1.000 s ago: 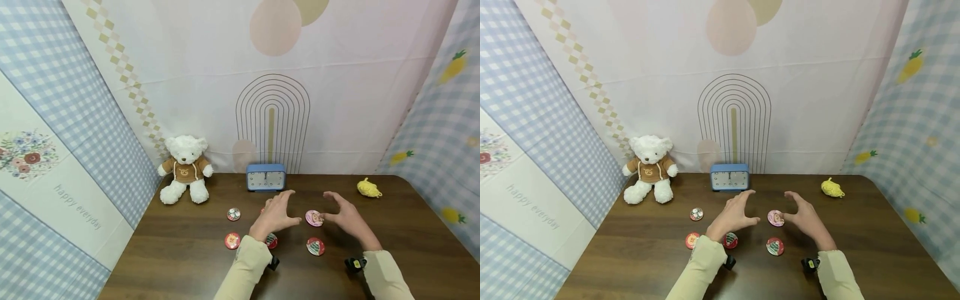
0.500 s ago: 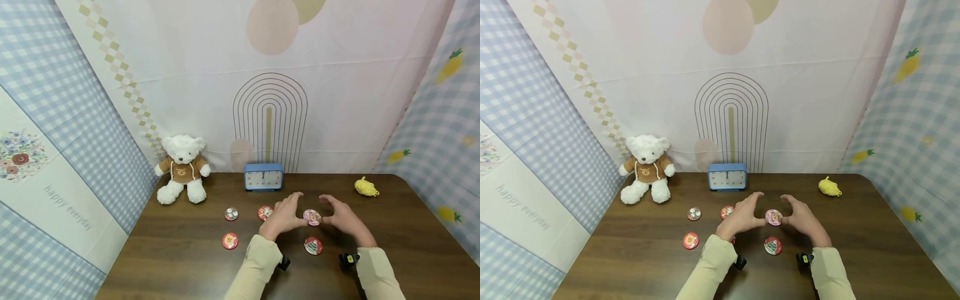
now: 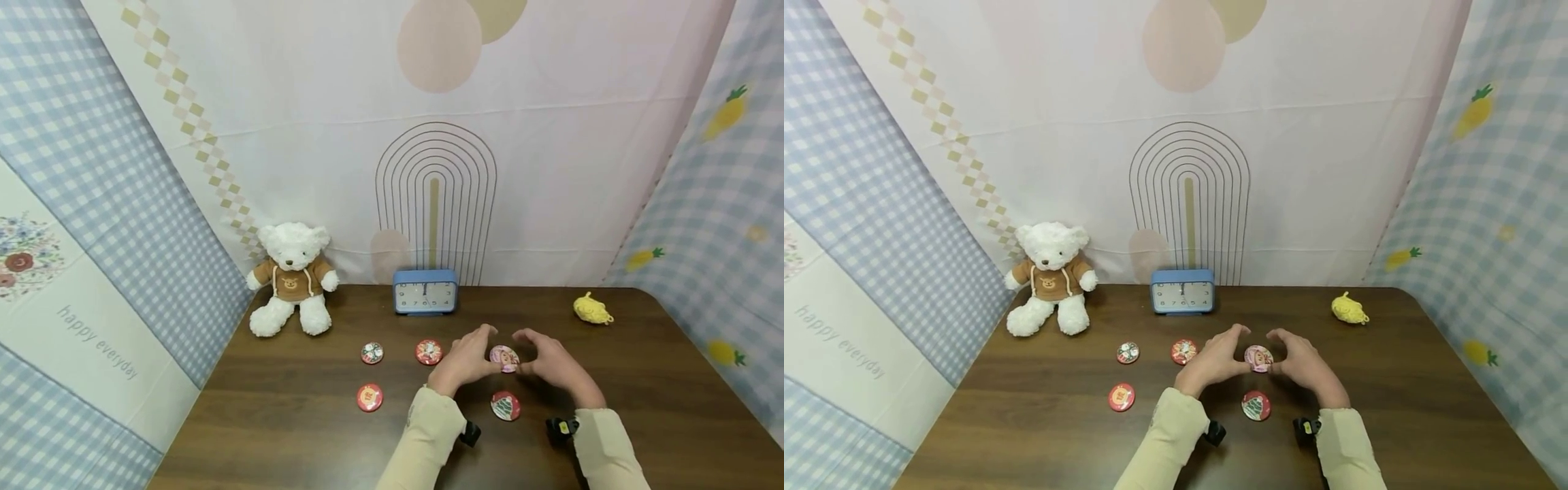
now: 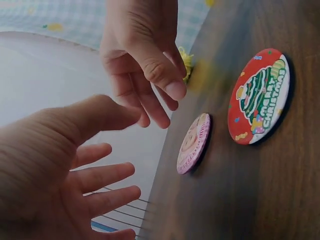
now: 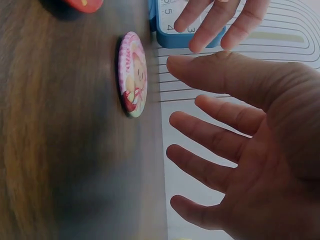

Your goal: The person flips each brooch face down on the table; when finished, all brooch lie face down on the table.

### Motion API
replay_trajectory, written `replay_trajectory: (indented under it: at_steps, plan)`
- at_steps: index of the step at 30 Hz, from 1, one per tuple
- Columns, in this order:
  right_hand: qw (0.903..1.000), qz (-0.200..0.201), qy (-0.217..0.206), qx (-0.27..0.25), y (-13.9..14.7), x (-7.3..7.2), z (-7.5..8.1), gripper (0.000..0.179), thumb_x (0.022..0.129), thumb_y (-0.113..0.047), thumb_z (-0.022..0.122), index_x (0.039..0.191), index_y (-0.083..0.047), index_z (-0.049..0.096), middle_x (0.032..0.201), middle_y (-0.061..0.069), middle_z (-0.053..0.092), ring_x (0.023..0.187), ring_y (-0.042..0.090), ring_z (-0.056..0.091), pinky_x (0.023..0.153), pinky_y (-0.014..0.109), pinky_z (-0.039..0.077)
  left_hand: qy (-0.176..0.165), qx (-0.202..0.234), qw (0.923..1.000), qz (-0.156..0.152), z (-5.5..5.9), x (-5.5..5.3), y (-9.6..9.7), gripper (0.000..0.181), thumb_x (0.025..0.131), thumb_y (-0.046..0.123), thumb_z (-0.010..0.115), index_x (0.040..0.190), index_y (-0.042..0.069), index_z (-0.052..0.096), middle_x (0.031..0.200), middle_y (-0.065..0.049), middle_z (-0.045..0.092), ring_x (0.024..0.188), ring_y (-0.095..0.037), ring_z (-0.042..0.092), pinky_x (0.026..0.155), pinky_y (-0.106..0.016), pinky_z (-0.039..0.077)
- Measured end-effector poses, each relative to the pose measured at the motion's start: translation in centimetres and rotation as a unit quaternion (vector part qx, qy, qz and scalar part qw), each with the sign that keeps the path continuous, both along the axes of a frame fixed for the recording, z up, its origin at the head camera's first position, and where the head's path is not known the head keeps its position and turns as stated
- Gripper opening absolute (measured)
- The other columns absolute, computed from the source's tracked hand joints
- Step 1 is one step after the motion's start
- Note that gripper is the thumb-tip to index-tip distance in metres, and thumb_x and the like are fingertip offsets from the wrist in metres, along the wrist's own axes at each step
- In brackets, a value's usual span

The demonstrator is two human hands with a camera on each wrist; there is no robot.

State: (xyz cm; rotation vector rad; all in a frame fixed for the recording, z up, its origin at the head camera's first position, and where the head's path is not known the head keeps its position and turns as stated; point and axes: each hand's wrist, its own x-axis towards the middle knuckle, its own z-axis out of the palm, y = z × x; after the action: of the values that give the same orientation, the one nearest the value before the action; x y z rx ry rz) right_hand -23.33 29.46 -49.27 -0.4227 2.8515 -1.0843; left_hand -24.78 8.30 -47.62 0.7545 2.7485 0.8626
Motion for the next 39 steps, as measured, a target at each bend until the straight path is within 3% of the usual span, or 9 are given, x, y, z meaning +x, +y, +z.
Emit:
replay_trajectory:
  at_steps: [14, 29, 39]
  plan:
    - [0.9997, 0.006, -0.023, 0.004, -0.5, -0.3, -0.3, 0.044, 0.076, 0.002, 0.081, 0.117, 0.003, 0.064, 0.118, 0.023, 0.065, 0.112, 0.042, 0.058, 0.092, 0.061, 0.045, -0.001, -0.014, 0.9998, -0.014, -1.2, -0.4, 0.2, 0.047, 0.088, 0.023, 0.08, 0.13, 0.017, 0.059, 0.129, 0.005, 0.064, 0.116, -0.01, 0.059, 0.1, -0.04, 0.044]
    - [0.9993, -0.004, -0.029, 0.024, -1.3, -0.7, -0.4, 0.04, 0.077, 0.004, 0.081, 0.114, 0.002, 0.066, 0.114, 0.018, 0.066, 0.103, 0.034, 0.059, 0.087, 0.055, 0.048, 0.001, -0.034, 0.9994, -0.009, -1.2, -0.7, 1.3, 0.046, 0.086, 0.018, 0.082, 0.128, 0.016, 0.061, 0.123, 0.002, 0.065, 0.111, -0.018, 0.057, 0.096, -0.038, 0.044]
    - [0.9985, 0.001, -0.002, 0.054, -1.1, -0.9, -0.4, 0.04, 0.074, 0.002, 0.083, 0.11, 0.005, 0.069, 0.115, 0.021, 0.067, 0.111, 0.043, 0.059, 0.092, 0.06, 0.045, 0.034, -0.077, 0.9961, -0.028, -1.9, -0.5, 2.6, 0.047, 0.084, 0.021, 0.083, 0.126, 0.016, 0.062, 0.115, 0.004, 0.065, 0.106, -0.018, 0.058, 0.089, -0.038, 0.045]
